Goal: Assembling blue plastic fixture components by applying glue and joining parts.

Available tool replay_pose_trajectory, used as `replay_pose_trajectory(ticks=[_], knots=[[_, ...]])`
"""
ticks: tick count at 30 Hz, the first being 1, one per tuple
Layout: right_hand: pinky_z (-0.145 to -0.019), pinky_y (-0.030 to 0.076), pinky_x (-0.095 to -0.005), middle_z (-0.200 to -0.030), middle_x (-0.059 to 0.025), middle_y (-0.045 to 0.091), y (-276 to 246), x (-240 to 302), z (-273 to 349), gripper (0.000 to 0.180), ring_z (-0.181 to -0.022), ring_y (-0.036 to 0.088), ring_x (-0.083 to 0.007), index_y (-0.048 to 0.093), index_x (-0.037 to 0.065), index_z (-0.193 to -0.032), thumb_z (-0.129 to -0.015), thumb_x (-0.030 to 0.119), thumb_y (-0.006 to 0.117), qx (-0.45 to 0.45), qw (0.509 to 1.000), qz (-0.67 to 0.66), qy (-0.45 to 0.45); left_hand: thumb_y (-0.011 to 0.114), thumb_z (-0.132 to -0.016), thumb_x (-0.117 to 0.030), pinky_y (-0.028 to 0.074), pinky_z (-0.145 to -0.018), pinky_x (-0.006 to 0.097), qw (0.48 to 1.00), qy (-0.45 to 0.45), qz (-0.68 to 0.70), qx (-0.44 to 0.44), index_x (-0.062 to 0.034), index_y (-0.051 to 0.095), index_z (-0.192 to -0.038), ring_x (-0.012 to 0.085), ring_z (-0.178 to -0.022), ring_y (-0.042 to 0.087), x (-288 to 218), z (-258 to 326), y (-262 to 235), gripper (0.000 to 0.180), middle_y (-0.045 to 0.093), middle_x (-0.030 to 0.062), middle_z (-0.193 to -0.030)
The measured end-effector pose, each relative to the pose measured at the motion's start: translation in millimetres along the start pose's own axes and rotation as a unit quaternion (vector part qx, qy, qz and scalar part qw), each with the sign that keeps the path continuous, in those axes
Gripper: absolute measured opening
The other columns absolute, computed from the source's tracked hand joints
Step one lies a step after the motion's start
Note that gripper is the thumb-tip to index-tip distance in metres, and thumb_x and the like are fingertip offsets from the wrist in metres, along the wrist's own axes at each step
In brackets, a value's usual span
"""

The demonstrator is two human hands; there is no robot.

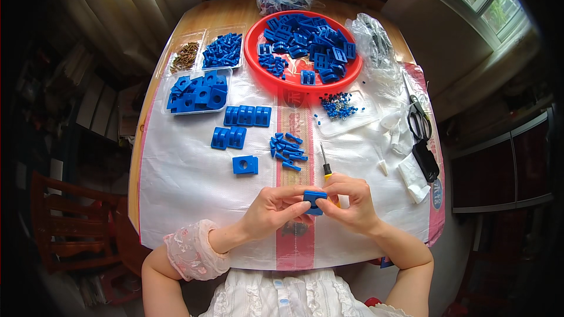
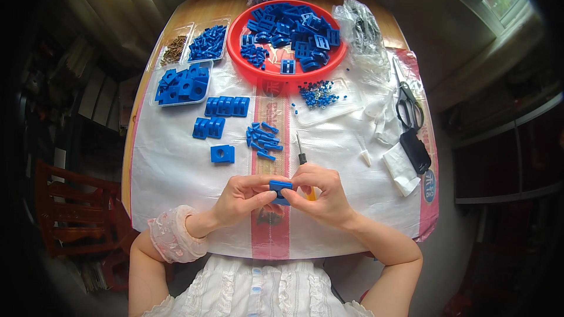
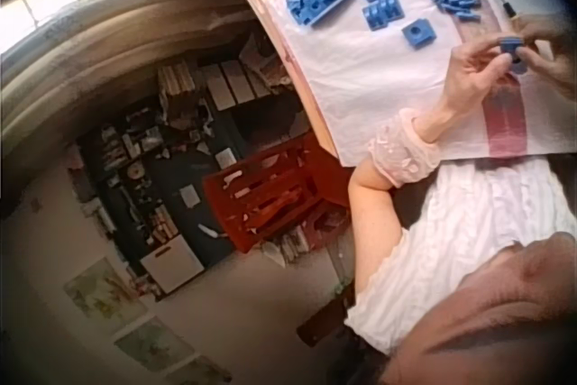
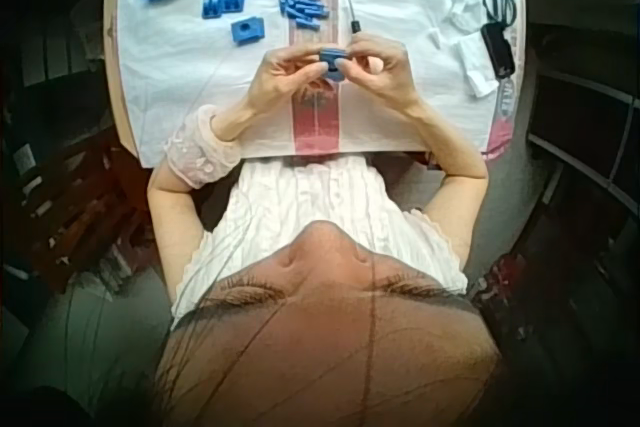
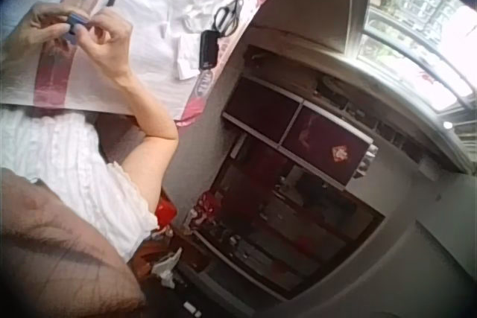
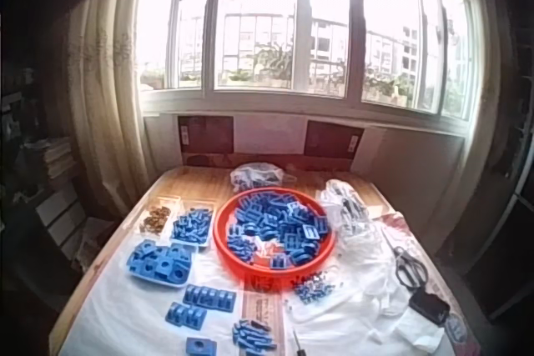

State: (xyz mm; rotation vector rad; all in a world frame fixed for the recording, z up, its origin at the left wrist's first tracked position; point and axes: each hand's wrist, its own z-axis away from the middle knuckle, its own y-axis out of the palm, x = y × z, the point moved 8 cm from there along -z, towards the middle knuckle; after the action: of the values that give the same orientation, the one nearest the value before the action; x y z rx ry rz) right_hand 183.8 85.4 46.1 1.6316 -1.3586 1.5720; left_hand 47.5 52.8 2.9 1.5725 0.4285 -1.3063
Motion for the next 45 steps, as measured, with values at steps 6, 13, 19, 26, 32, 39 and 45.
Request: replay_pose_trajectory(ticks=[6,13,19,26,32,39,45], knots=[[-0.054,0.039,-0.0253,-0.072,-0.0043,0.063,3.4,-3.4,0.9,0.007,-0.061,0.051,-0.0105,0.07,0.001,-0.078,-0.077,0.006,0.076,0.014,1.0,0.0,0.011,0.054,-0.101,-0.013,0.062,-0.075,0.027,1.0,-0.007,-0.019,-0.024,-0.0002,0.062,-0.126,0.0156,-0.093,0.07,-2.3,0.6,-2.8,0.03,0.07,0.0122,-0.109],[-0.055,0.039,-0.0257,-0.072,-0.0052,0.063,5.3,-7.1,1.1,0.006,-0.062,0.052,-0.0113,0.07,0.0,-0.08,-0.079,0.006,0.073,0.017,0.999,-0.015,0.035,0.055,-0.1,-0.015,0.061,-0.07,0.025,0.999,0.0,-0.03,-0.042,-0.0004,0.064,-0.124,0.0141,-0.085,0.071,-6.7,1.1,-3.7,0.029,0.071,0.011,-0.104],[-0.054,0.038,-0.0259,-0.071,-0.0049,0.062,5.5,-5.7,1.9,0.007,-0.061,0.051,-0.0112,0.069,0.001,-0.078,-0.078,0.006,0.074,0.017,1.0,-0.004,0.009,0.055,-0.1,-0.015,0.061,-0.069,0.024,0.998,-0.008,-0.04,-0.038,-0.0002,0.064,-0.124,0.0141,-0.084,0.071,-5.0,1.4,-4.7,0.03,0.071,0.0107,-0.103],[-0.059,0.042,-0.0275,-0.073,-0.0067,0.064,6.0,-6.1,1.9,0.006,-0.065,0.055,-0.0141,0.07,-0.001,-0.082,-0.079,0.004,0.072,0.03,0.999,0.003,0.026,0.055,-0.1,-0.014,0.06,-0.068,0.023,0.998,-0.003,-0.042,-0.046,-0.0007,0.065,-0.123,0.0135,-0.08,0.071,-4.5,1.9,-6.0,0.029,0.071,0.0104,-0.101],[-0.061,0.042,-0.0274,-0.073,-0.0066,0.062,6.0,-1.5,0.6,0.01,-0.066,0.055,-0.0136,0.07,-0.001,-0.087,-0.077,0.002,0.071,0.021,0.999,-0.034,0.019,0.055,-0.1,-0.015,0.059,-0.066,0.022,0.997,0.004,-0.033,-0.063,0.0001,0.065,-0.122,0.0143,-0.08,0.072,-5.9,1.7,-8.8,0.029,0.071,0.0104,-0.1],[-0.061,0.041,-0.0273,-0.073,-0.0059,0.062,6.1,-0.1,1.3,0.012,-0.066,0.055,-0.0135,0.07,-0.001,-0.088,-0.077,0.002,0.07,0.03,0.999,-0.017,0.017,0.056,-0.1,-0.016,0.059,-0.065,0.022,0.997,-0.004,-0.035,-0.063,0.0007,0.065,-0.122,0.0158,-0.078,0.072,-5.1,2.2,-8.1,0.03,0.071,0.0107,-0.1],[-0.06,0.042,-0.0266,-0.076,-0.0057,0.063,6.6,-3.5,2.4,0.013,-0.068,0.054,-0.0136,0.07,0.0,-0.09,-0.078,0.005,0.071,0.04,0.999,-0.022,0.016,0.052,-0.099,-0.011,0.062,-0.065,0.027,0.997,-0.008,-0.041,-0.059,0.0036,0.064,-0.121,0.0186,-0.081,0.072,-7.0,1.4,-7.6,0.029,0.071,0.0136,-0.101]])
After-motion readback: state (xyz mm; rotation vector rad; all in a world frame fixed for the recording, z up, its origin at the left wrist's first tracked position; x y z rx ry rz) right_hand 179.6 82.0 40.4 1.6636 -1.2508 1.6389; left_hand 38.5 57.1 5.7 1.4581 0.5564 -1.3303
